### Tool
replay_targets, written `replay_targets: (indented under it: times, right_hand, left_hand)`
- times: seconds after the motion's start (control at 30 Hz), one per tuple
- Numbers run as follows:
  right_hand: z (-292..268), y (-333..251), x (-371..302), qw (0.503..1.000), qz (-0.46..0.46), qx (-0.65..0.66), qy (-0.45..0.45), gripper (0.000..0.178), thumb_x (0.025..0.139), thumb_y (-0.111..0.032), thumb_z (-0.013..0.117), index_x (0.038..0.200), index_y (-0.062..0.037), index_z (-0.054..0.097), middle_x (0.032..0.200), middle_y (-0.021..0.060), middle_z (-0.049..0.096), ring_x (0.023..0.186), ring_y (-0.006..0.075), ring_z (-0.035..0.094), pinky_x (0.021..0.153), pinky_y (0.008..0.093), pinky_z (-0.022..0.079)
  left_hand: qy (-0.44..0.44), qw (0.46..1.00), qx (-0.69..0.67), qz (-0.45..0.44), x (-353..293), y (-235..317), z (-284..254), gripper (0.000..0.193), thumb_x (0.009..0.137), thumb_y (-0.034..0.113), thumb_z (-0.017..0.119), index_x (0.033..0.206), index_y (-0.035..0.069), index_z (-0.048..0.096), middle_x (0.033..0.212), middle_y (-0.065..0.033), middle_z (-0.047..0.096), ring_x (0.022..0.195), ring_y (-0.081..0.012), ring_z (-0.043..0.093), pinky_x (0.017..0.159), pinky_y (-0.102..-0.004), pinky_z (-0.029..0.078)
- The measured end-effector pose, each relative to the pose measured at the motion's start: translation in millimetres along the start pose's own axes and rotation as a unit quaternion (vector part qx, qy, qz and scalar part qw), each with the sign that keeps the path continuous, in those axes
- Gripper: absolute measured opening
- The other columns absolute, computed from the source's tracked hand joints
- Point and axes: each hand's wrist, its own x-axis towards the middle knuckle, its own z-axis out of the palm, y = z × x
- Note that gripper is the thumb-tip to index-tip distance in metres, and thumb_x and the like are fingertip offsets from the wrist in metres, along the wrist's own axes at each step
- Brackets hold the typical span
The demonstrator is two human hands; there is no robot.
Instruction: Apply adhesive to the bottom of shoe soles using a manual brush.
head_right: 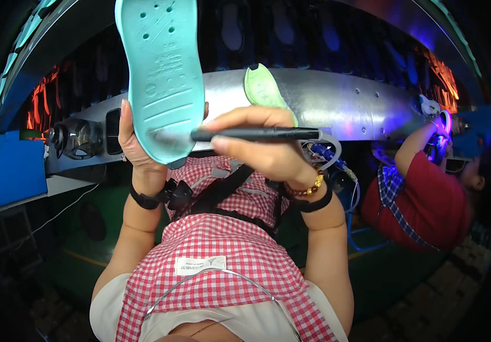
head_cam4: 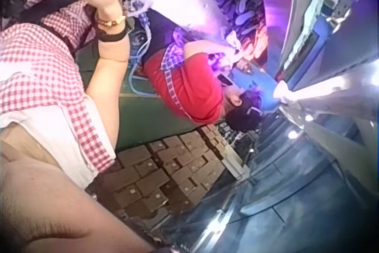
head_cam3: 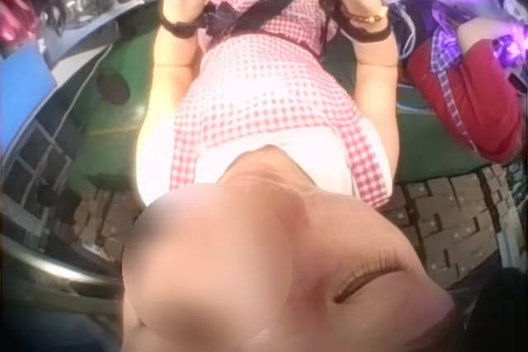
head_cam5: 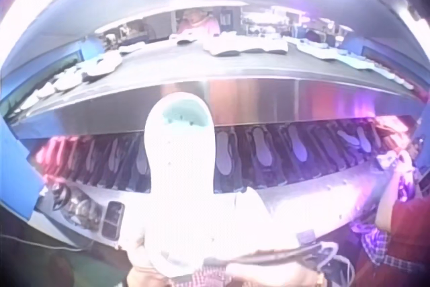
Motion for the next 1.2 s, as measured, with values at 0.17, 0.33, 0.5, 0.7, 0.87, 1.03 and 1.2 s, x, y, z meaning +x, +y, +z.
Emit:
replay_targets:
  times: [0.17, 0.33, 0.5, 0.7, 0.87, 1.03, 1.2]
  right_hand:
    - [-10, 4, 8, 0.976, -0.142, -0.127, -0.109, 0.020, 0.070, 0.002, 0.066, 0.090, 0.0021, 0.063, 0.087, 0.0116, 0.064, 0.078, 0.0150, 0.062, 0.070, 0.0251, 0.049]
    - [-1, 9, -1, 0.952, -0.198, -0.129, -0.193, 0.019, 0.064, 0.003, 0.069, 0.083, 0.0023, 0.064, 0.086, 0.0156, 0.064, 0.085, 0.0269, 0.063, 0.077, 0.0352, 0.049]
    - [-19, 0, 5, 0.942, -0.161, -0.236, -0.178, 0.020, 0.069, -0.002, 0.067, 0.088, -0.0032, 0.065, 0.089, 0.0118, 0.065, 0.085, 0.0247, 0.063, 0.076, 0.0318, 0.050]
    - [-32, -9, 4, 0.890, -0.163, -0.313, -0.287, 0.018, 0.072, -0.004, 0.063, 0.089, -0.0041, 0.065, 0.095, 0.0112, 0.064, 0.086, 0.0239, 0.063, 0.075, 0.0292, 0.051]
    - [-28, -30, -1, 0.802, -0.075, -0.475, -0.355, 0.018, 0.074, -0.005, 0.056, 0.090, -0.0038, 0.062, 0.094, 0.0117, 0.064, 0.088, 0.0251, 0.061, 0.076, 0.0311, 0.048]
    - [-47, -9, 7, 0.846, -0.191, -0.411, -0.281, 0.021, 0.074, -0.009, 0.056, 0.094, -0.0106, 0.061, 0.095, 0.0044, 0.064, 0.086, 0.0230, 0.062, 0.072, 0.0317, 0.049]
    - [-54, -12, 7, 0.867, -0.205, -0.400, -0.214, 0.020, 0.074, -0.005, 0.061, 0.094, -0.0065, 0.060, 0.094, 0.0095, 0.064, 0.084, 0.0257, 0.062, 0.072, 0.0308, 0.049]
  left_hand:
    - [-0.045, 0.995, -0.079, -0.044, 5, 8, -5, 0.060, 0.086, 0.043, 0.042, 0.124, -0.004, 0.038, 0.115, -0.0222, 0.051, 0.099, -0.0339, 0.055, 0.087, -0.0461, 0.045]
    - [-0.056, 0.989, -0.070, -0.115, 14, 15, -6, 0.054, 0.089, 0.039, 0.037, 0.121, -0.004, 0.042, 0.110, -0.0219, 0.054, 0.095, -0.0329, 0.058, 0.086, -0.0442, 0.046]
    - [0.013, 0.958, 0.066, -0.278, 16, 23, 7, 0.041, 0.086, 0.020, 0.049, 0.117, -0.007, 0.045, 0.106, -0.0178, 0.057, 0.091, -0.0221, 0.060, 0.081, -0.0318, 0.049]
    - [-0.006, 0.917, 0.224, -0.331, 12, 32, 8, 0.037, 0.086, 0.021, 0.051, 0.111, -0.006, 0.050, 0.099, -0.0136, 0.059, 0.082, -0.0148, 0.060, 0.071, -0.0261, 0.050]
    - [0.003, 0.895, 0.277, -0.350, 10, 39, 5, 0.040, 0.085, 0.020, 0.052, 0.114, -0.007, 0.048, 0.106, -0.0154, 0.057, 0.089, -0.0178, 0.060, 0.078, -0.0261, 0.048]
    - [0.007, 0.889, 0.310, -0.338, 8, 38, 13, 0.043, 0.085, 0.021, 0.053, 0.117, -0.007, 0.046, 0.109, -0.0165, 0.056, 0.090, -0.0178, 0.060, 0.079, -0.0257, 0.049]
    - [0.044, 0.904, 0.286, -0.315, 1, 41, 8, 0.044, 0.085, 0.024, 0.054, 0.117, -0.005, 0.047, 0.103, -0.0115, 0.058, 0.083, -0.0117, 0.060, 0.070, -0.0219, 0.050]
